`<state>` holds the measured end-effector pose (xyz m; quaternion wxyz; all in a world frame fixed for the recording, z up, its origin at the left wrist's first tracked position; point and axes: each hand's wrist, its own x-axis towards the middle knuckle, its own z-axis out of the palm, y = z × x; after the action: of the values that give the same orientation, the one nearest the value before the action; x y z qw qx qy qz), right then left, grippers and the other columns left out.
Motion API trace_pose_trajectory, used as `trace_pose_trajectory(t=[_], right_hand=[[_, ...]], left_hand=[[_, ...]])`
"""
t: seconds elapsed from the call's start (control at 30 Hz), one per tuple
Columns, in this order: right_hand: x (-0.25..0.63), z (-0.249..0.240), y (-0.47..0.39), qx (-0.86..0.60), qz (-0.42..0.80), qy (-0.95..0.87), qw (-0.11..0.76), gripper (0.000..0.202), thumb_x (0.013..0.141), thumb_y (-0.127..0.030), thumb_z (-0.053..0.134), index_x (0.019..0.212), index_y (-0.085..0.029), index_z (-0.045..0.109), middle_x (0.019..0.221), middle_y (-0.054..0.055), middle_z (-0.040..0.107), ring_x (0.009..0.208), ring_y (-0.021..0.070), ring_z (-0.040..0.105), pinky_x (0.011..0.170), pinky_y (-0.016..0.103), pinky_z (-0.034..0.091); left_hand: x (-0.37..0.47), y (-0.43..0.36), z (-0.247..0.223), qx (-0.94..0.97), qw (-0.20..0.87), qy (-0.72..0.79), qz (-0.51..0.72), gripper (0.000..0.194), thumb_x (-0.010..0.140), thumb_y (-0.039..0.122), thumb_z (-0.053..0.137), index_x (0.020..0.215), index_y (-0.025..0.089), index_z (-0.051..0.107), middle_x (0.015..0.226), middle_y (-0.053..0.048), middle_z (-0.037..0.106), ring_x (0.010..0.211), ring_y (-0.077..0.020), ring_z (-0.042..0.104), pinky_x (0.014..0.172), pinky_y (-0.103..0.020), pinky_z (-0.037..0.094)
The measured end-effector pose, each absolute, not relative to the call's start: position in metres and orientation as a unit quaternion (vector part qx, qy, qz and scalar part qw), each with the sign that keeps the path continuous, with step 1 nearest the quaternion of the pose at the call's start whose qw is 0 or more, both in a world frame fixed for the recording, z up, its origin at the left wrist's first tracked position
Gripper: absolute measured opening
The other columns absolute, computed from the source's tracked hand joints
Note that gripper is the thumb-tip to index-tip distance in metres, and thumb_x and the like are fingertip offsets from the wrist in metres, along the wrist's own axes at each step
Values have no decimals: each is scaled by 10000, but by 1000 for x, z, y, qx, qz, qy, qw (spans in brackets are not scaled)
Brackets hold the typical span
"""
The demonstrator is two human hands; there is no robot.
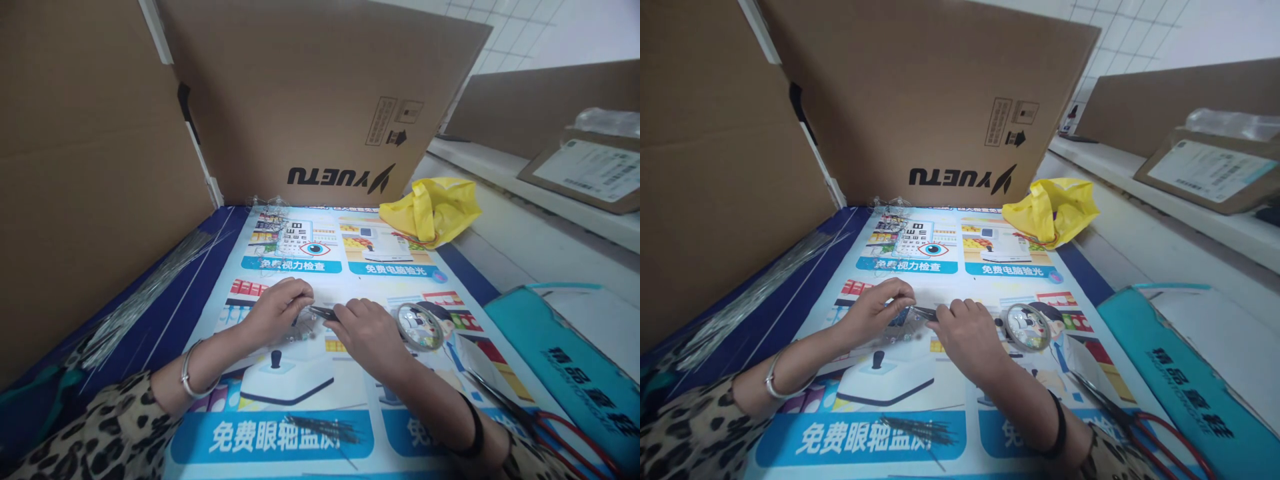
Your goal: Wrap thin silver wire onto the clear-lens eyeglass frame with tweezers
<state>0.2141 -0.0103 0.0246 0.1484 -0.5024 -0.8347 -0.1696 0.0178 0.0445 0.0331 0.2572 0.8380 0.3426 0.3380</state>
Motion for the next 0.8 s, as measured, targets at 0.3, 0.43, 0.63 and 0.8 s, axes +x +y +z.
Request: trace_pose_trajectory(t=[0.3, 0.43, 0.63, 0.8], right_hand=[[216, 21, -9, -493, -163, -840, 157, 237, 886, -369, 466, 752, -190, 546, 677, 25, 568, 666, 169, 479, 617, 287, 257], [215, 20, -9, -490, -161, -843, 155, 242, 893, -361, 456, 751, -186, 545, 672, 21, 571, 656, 160, 484, 610, 282, 259], [213, 20, -11, -492, -162, -843, 147, 247, 899, -355, 450, 754, -181, 550, 666, 20, 579, 642, 151, 507, 587, 276, 260], [212, 19, -12, -490, -165, -843, 148, 247, 909, -349, 434, 771, -178, 546, 651, 15, 591, 612, 144, 530, 548, 269, 254]], left_hand=[[17, 44, 34, 855, 225, 320, 340, 120, 870, 185, 460, 784, 187, 544, 733, 11, 579, 716, -127, 502, 666, -239, 390], [16, 44, 34, 855, 223, 313, 349, 125, 873, 190, 453, 794, 187, 550, 729, 5, 581, 713, -130, 506, 667, -245, 395], [16, 45, 34, 856, 221, 310, 350, 123, 869, 179, 462, 785, 185, 553, 720, 4, 577, 713, -133, 505, 667, -247, 394], [16, 44, 34, 848, 238, 314, 354, 123, 868, 174, 465, 789, 185, 558, 738, 1, 580, 726, -131, 512, 677, -243, 400]])
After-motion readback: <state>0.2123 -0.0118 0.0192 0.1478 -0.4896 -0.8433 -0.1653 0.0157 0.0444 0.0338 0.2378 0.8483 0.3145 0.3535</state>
